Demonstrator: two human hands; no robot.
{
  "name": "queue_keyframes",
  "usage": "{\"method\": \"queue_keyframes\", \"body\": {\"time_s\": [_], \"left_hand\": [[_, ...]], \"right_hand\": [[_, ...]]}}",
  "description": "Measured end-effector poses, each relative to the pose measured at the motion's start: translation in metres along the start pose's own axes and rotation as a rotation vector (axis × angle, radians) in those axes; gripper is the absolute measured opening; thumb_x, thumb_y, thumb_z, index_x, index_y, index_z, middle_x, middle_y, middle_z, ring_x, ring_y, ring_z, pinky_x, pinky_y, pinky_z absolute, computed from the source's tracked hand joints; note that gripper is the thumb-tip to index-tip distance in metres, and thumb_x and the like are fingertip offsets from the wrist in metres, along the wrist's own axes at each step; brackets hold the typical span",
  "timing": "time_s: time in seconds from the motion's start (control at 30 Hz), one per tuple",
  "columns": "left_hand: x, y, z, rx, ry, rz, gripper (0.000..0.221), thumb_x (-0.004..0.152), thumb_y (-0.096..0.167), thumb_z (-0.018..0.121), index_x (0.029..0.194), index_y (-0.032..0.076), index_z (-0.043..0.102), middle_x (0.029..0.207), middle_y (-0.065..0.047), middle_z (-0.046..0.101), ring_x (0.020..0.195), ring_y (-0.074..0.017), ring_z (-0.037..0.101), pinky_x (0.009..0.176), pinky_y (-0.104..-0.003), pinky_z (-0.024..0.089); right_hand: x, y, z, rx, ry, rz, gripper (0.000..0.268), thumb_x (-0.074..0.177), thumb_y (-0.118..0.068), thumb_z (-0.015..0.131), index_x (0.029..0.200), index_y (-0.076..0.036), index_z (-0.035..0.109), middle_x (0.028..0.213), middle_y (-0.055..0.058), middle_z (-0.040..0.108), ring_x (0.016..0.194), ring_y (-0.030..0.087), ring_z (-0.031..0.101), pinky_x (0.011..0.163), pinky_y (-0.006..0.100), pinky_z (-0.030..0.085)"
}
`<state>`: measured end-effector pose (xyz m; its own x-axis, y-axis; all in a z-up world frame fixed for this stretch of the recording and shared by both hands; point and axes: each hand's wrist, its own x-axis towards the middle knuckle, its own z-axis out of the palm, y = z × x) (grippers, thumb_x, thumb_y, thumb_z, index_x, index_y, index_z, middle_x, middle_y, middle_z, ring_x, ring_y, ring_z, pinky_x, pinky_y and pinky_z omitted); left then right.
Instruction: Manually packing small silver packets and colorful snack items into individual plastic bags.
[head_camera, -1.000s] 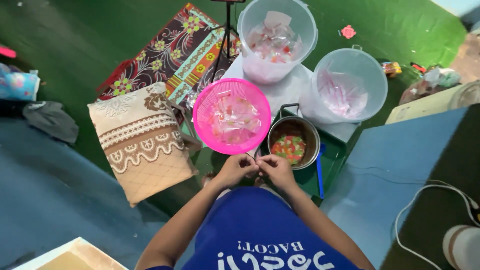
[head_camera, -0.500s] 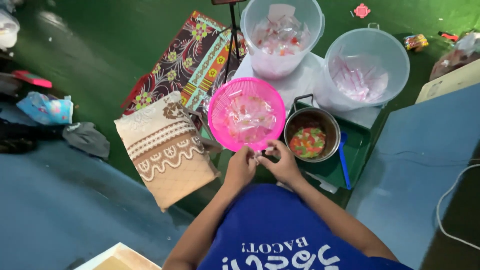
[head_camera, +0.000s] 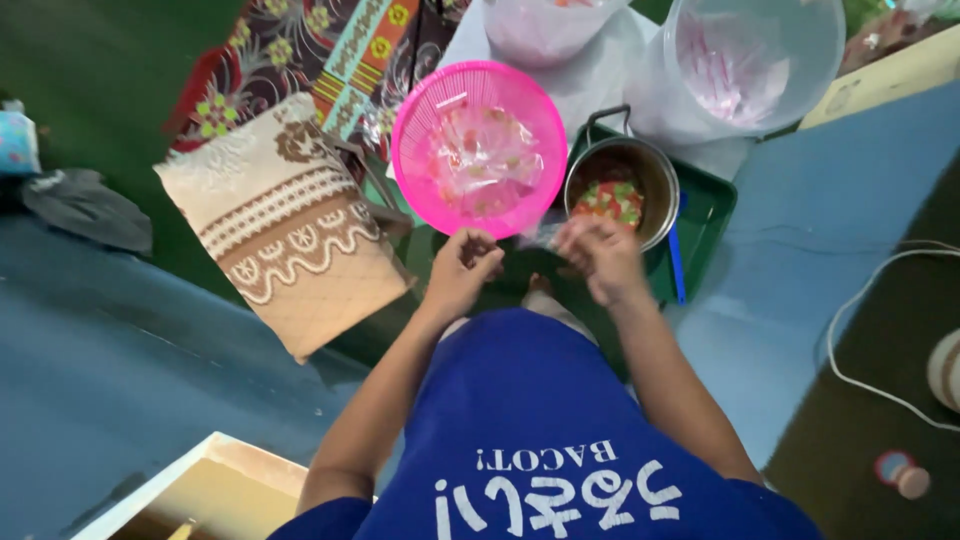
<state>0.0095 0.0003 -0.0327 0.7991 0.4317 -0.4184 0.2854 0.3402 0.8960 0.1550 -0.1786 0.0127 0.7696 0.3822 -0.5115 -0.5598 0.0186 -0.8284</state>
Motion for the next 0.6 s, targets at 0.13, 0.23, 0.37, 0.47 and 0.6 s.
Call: {"method": "queue_keyframes", "body": {"time_s": [0.13, 0.23, 0.37, 0.47, 0.6], "left_hand": [[-0.001, -0.002, -0.004, 0.155, 0.01, 0.04, 0.019, 0.088, 0.013, 0.077, 0.105, 0.007, 0.071, 0.086, -0.011, 0.069, 0.074, -0.0185, 0.071, 0.066, -0.033, 0.059], [-0.01, 0.005, -0.004, 0.189, -0.018, 0.018, 0.018, 0.088, 0.015, 0.077, 0.106, 0.011, 0.072, 0.085, -0.008, 0.069, 0.073, -0.0155, 0.069, 0.068, -0.032, 0.056], [-0.017, 0.004, -0.004, 0.214, -0.04, -0.013, 0.018, 0.089, 0.017, 0.075, 0.106, 0.011, 0.072, 0.087, -0.009, 0.068, 0.078, -0.0171, 0.065, 0.072, -0.033, 0.053], [-0.025, 0.006, -0.008, 0.231, -0.02, -0.022, 0.017, 0.089, 0.02, 0.076, 0.105, 0.013, 0.072, 0.088, -0.007, 0.068, 0.08, -0.0154, 0.065, 0.074, -0.032, 0.053], [-0.033, 0.011, -0.012, 0.175, -0.02, 0.046, 0.012, 0.092, 0.008, 0.068, 0.104, 0.006, 0.066, 0.088, -0.001, 0.062, 0.074, -0.0079, 0.054, 0.072, -0.022, 0.048]], "right_hand": [[0.019, -0.049, -0.031, -0.561, 0.387, -0.538, 0.02, 0.094, -0.013, 0.071, 0.074, -0.017, 0.072, 0.088, 0.005, 0.076, 0.088, 0.013, 0.07, 0.086, 0.027, 0.056], [0.043, -0.06, -0.077, -0.965, 0.332, -0.501, 0.016, 0.097, -0.021, 0.077, 0.112, -0.023, 0.082, 0.086, 0.009, 0.077, 0.075, 0.016, 0.076, 0.069, 0.025, 0.061], [0.099, -0.05, -0.126, -1.207, 0.212, -0.317, 0.019, 0.098, -0.033, 0.074, 0.115, -0.031, 0.081, 0.073, 0.004, 0.072, 0.066, 0.016, 0.073, 0.059, 0.024, 0.058], [0.108, -0.056, -0.127, -1.283, 0.242, -0.319, 0.019, 0.095, -0.034, 0.075, 0.114, -0.035, 0.081, 0.067, 0.001, 0.071, 0.063, 0.016, 0.073, 0.059, 0.025, 0.057], [0.087, -0.079, -0.107, -1.254, 0.177, -0.62, 0.022, 0.094, -0.013, 0.074, 0.111, 0.001, 0.08, 0.083, 0.009, 0.079, 0.061, 0.015, 0.067, 0.061, 0.029, 0.056]]}}
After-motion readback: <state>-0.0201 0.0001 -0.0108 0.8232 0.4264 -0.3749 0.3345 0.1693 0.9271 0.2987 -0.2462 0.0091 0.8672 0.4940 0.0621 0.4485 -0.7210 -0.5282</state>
